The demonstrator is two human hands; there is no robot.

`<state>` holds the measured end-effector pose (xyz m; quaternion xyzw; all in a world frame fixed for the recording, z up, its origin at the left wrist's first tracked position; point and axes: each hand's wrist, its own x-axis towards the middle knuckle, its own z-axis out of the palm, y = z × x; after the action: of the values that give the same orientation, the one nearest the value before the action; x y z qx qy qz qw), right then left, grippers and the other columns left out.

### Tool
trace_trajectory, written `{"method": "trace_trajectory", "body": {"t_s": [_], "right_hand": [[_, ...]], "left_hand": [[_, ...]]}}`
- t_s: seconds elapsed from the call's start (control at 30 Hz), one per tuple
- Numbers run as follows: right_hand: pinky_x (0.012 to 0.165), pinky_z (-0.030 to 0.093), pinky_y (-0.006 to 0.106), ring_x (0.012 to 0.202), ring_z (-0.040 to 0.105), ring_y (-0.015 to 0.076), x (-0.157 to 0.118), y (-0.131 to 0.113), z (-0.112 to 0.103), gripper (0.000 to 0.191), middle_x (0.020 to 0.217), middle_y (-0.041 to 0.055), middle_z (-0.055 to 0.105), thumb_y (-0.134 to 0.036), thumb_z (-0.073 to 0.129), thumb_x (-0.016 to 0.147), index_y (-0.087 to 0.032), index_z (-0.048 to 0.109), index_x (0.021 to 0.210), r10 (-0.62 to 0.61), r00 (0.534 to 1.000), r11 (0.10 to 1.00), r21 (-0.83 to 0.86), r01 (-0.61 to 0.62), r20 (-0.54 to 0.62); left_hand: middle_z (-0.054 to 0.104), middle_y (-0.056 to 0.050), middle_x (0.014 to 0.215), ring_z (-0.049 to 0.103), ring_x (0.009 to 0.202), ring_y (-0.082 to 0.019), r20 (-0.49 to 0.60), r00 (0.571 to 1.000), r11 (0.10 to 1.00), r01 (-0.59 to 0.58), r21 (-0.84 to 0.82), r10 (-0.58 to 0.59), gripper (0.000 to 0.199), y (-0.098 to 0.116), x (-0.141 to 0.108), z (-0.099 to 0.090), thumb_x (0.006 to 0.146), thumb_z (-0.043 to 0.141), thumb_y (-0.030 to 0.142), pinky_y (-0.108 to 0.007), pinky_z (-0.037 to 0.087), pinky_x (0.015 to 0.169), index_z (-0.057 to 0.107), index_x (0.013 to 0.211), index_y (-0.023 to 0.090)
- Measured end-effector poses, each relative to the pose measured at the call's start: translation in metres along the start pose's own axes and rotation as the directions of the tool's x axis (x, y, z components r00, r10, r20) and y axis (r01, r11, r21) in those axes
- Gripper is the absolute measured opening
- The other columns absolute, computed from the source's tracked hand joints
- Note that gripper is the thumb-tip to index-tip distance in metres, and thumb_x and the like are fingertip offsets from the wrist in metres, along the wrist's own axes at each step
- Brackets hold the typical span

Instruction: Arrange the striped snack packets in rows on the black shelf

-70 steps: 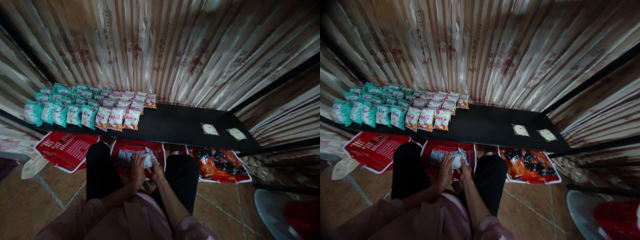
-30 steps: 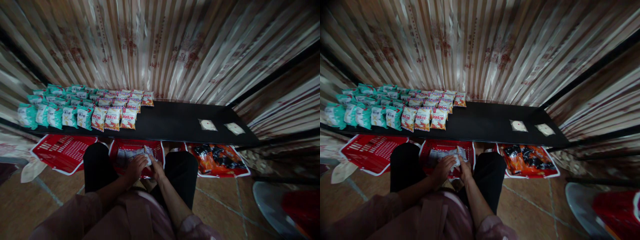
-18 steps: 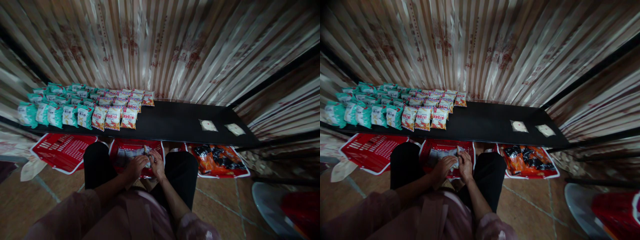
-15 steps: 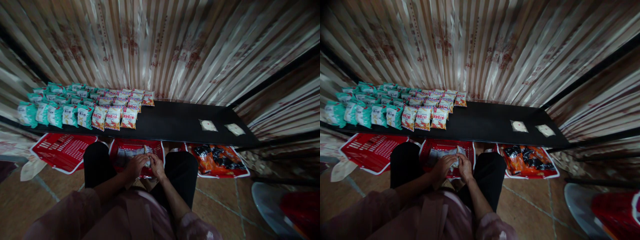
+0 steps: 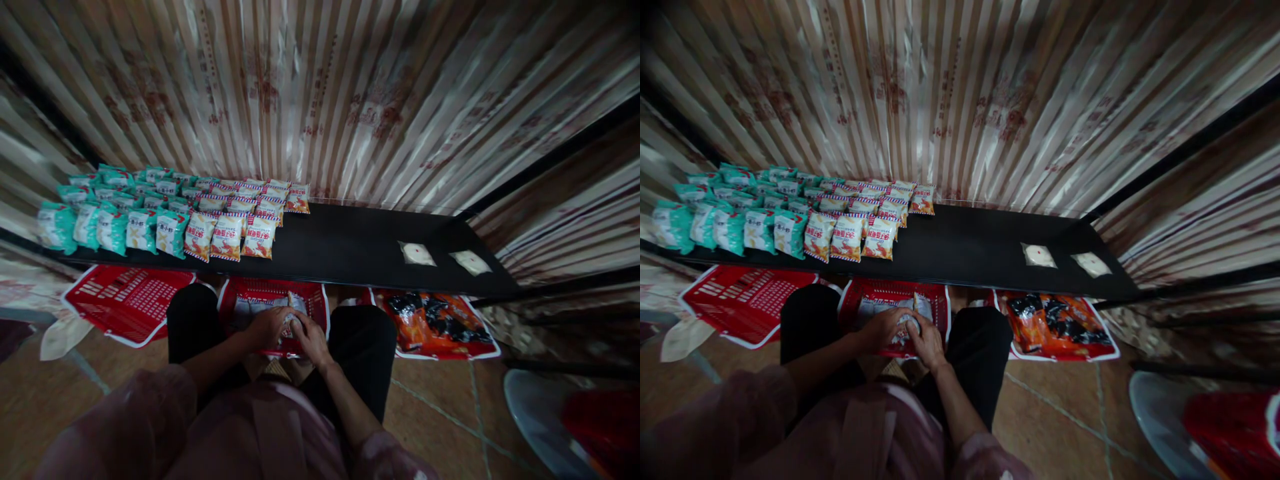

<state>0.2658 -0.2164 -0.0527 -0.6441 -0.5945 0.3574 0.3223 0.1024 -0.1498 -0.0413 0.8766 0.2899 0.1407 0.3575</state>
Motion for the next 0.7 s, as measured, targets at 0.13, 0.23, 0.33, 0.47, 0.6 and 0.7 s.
{"method": "trace_trajectory", "body": {"t_s": [0.13, 0.23, 0.33, 0.47, 0.6, 0.7], "right_hand": [[0.093, 0.044, 0.036, 0.108, 0.059, 0.0243, -0.001, 0.003, 0.005, 0.049, 0.117, 0.0117, 0.063, -0.046, 0.05, 0.083, -0.018, 0.056, 0.123, -0.004, 1.0, 0.995, -0.101, 0.006, 0.022], [0.088, 0.046, 0.034, 0.1, 0.062, 0.0234, -0.001, 0.002, 0.007, 0.047, 0.11, 0.0113, 0.067, -0.047, 0.049, 0.083, -0.017, 0.059, 0.119, 0.011, 1.0, 0.994, -0.105, -0.01, 0.013], [0.077, 0.049, 0.028, 0.084, 0.065, 0.0201, -0.002, 0.001, 0.007, 0.044, 0.095, 0.0062, 0.071, -0.049, 0.049, 0.083, -0.02, 0.063, 0.113, 0.064, 0.998, 0.997, -0.042, -0.064, -0.01], [0.063, 0.048, 0.025, 0.069, 0.064, 0.0177, -0.002, 0.003, 0.007, 0.043, 0.077, 0.0009, 0.071, -0.052, 0.052, 0.08, -0.02, 0.066, 0.105, 0.135, 0.99, 0.983, 0.132, -0.129, -0.039], [0.061, 0.049, 0.027, 0.068, 0.064, 0.019, -0.002, 0.009, 0.01, 0.044, 0.078, 0.0017, 0.071, -0.055, 0.053, 0.078, -0.02, 0.067, 0.102, 0.182, 0.981, 0.939, 0.307, -0.155, -0.063], [0.06, 0.049, 0.027, 0.065, 0.063, 0.0188, -0.002, 0.01, 0.012, 0.045, 0.077, 0.0026, 0.071, -0.057, 0.053, 0.077, -0.019, 0.068, 0.097, 0.208, 0.975, 0.923, 0.346, -0.171, -0.074]], "left_hand": [[0.059, -0.011, 0.11, 0.055, 0.104, -0.021, 0.026, 0.999, 1.0, -0.03, -0.001, 0.03, 0.032, -0.003, 0.003, -0.005, 0.082, 0.042, 0.01, -0.036, 0.044, 0.093, 0.05, 0.113, 0.016], [0.059, -0.01, 0.108, 0.054, 0.104, -0.021, -0.011, 0.999, 0.999, -0.048, -0.002, 0.048, 0.029, -0.005, 0.006, -0.007, 0.079, 0.044, 0.009, -0.036, 0.044, 0.093, 0.053, 0.106, 0.015], [0.06, -0.01, 0.107, 0.055, 0.103, -0.021, -0.066, 0.997, 1.0, -0.029, 0.0, 0.029, 0.029, -0.006, 0.008, -0.007, 0.078, 0.047, 0.01, -0.036, 0.045, 0.092, 0.055, 0.106, 0.016], [0.062, -0.01, 0.111, 0.058, 0.104, -0.022, -0.09, 0.995, 0.999, 0.038, 0.021, -0.036, 0.035, -0.005, 0.011, -0.01, 0.079, 0.053, 0.018, -0.035, 0.045, 0.091, 0.053, 0.114, 0.017], [0.065, -0.011, 0.109, 0.061, 0.101, -0.024, -0.088, 0.983, 0.985, 0.165, 0.04, -0.161, 0.039, 0.001, 0.014, -0.02, 0.078, 0.06, 0.031, -0.034, 0.046, 0.089, 0.056, 0.114, 0.017], [0.067, -0.008, 0.106, 0.062, 0.097, -0.023, -0.08, 0.968, 0.972, 0.236, -0.017, -0.236, 0.04, 0.005, 0.017, -0.027, 0.076, 0.062, 0.038, -0.031, 0.046, 0.087, 0.059, 0.111, 0.019]]}}
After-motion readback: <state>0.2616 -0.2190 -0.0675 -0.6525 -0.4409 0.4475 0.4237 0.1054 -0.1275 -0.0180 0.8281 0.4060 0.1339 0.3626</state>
